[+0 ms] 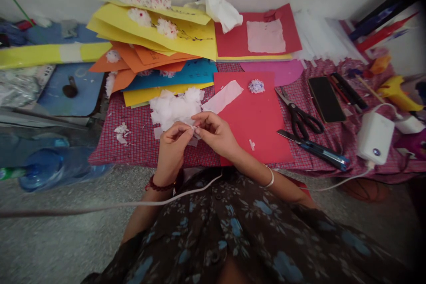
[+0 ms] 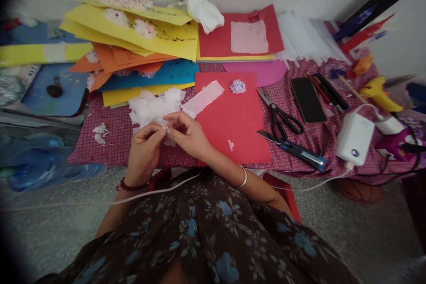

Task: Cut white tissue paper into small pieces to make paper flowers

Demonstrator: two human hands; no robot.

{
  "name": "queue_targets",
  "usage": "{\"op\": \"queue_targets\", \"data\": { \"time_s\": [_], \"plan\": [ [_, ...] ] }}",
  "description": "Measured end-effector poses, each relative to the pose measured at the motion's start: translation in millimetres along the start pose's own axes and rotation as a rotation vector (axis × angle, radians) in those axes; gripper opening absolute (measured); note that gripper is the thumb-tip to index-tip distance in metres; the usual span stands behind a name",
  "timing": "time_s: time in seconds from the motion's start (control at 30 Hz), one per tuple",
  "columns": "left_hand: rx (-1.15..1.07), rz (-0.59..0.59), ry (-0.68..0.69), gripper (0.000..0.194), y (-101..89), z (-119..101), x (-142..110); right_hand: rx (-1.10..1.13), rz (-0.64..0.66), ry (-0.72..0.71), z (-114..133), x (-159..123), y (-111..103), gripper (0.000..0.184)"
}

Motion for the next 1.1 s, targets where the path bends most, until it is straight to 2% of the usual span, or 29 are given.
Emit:
{"op": "queue_targets", "data": {
  "time_s": [0.13, 0.23, 0.37, 0.5, 0.6, 0.73, 0.8, 0.87, 1.1],
  "plan": [
    [-0.036, -0.015, -0.043, 0.012, 0.7, -1, -2, 0.067, -0.065, 0.021, -1, 2, -4, 0.022],
    [-0.079, -0.056, -0.06, 0.012, -6.3, -5, 1, 0.099, -0.126, 0.058, -5, 3, -8, 0.022],
    [-0.111, -0.197, -0.022, 0.012, -35.2, -16, 18, 0.076, -0.217, 0.075, -11, 6, -15, 0.018],
    [-0.074, -0.307, 0.127, 0.011, -66.8, -35, 39, 0.055, -0.274, 0.02, -10, 9, -19, 0.014],
    [0.091, -0.3, 0.217, 0.013, -76.7, -47, 48, -0.017, -0.201, -0.006, -6, 8, -17, 0.017],
    [0.54, -0.098, 0.285, 0.005, -72.5, -51, 51, -0.142, 0.022, -0.027, -1, 2, -9, 0.023],
    [0.759, -0.102, 0.359, 0.013, -74.3, -51, 48, -0.173, 0.021, -0.051, 2, -1, -10, 0.022],
    [0.868, -0.172, 0.412, 0.014, -79.7, -50, 42, -0.203, -0.033, -0.08, 7, -4, -14, 0.019],
    [0.931, -0.224, 0.348, 0.008, -90.1, -37, 25, -0.341, -0.049, -0.103, 16, -25, -34, 0.017]
  ]
}}
Point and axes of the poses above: each hand's wrist, its own x-axis towards the middle knuckle, its own y-axis out of the palm, z = x × y, the point moved 4 cm from there along x, towards the middle knuckle, and after that the axes turned 7 degrees about -z, right-handed, at the moved point
